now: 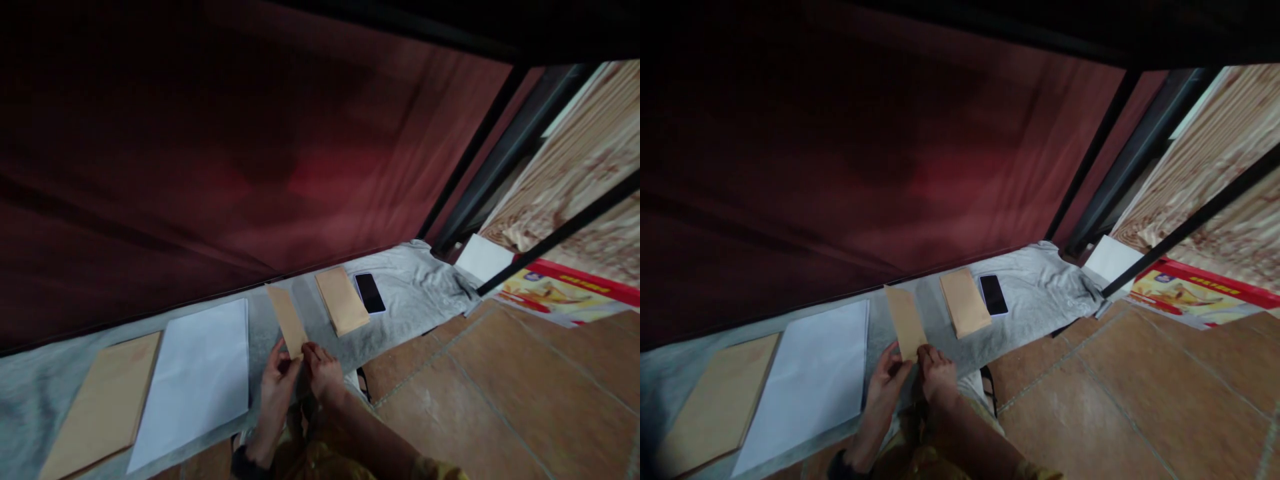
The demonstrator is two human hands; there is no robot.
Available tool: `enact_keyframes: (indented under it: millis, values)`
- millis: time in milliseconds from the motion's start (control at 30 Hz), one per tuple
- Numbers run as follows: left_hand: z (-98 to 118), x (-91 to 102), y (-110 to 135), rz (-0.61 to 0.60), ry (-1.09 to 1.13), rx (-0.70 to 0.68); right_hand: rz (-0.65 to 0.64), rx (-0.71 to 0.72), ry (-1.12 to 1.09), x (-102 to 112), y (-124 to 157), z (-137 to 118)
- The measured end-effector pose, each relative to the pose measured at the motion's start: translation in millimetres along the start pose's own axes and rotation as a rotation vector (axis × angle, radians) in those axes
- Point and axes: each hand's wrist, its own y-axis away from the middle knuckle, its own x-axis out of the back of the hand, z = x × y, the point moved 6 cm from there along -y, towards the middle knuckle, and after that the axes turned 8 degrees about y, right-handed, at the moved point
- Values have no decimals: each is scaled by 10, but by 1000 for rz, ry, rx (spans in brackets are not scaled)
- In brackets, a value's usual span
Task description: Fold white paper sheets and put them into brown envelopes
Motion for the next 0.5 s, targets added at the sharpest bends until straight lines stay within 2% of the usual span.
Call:
enact_keyframes:
  millis: [100,200,300,400,500]
  values:
    - [72,-64,54,-31,-48,-16,69,-145,-325,189,-103,166]
    - [-24,-82,86,-22,0,134,65,-372,-769,239,-131,342]
    - [-129,-230,98,-89,154,281,-2,-522,-1112,203,-97,373]
    - [-137,-423,65,-144,225,307,6,-628,-1271,212,-53,401]
    - [-86,-577,-11,-165,188,285,57,-730,-1349,254,-35,527]
